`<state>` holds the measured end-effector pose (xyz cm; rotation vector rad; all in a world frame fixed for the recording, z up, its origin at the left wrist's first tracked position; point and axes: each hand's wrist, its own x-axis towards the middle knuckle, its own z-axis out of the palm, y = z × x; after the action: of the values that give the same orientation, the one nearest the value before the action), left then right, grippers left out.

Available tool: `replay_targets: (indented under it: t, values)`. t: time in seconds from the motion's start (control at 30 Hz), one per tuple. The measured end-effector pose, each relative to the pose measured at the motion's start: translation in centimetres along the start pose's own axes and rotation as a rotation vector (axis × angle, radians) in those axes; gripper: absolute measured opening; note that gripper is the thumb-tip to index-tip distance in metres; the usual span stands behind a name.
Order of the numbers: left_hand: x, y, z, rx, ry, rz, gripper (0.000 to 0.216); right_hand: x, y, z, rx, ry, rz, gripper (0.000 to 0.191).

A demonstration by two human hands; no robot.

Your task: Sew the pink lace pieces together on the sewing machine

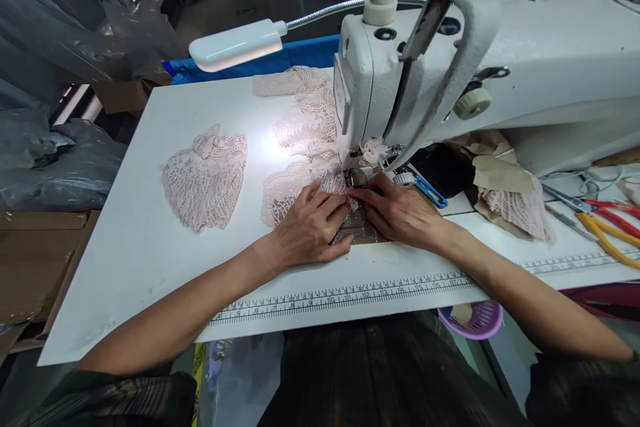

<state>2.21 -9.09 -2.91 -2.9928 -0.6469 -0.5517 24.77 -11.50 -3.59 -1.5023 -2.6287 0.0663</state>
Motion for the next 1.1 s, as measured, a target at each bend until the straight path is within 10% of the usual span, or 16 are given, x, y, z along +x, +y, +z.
replay_targets:
  t: [1.1]
  values:
    - [1.1, -3.4, 0.3, 0.003, -0.085, 0.002, 0.054, 0.1, -0.7, -1.5, 0.034, -0.026, 0.055, 0.043]
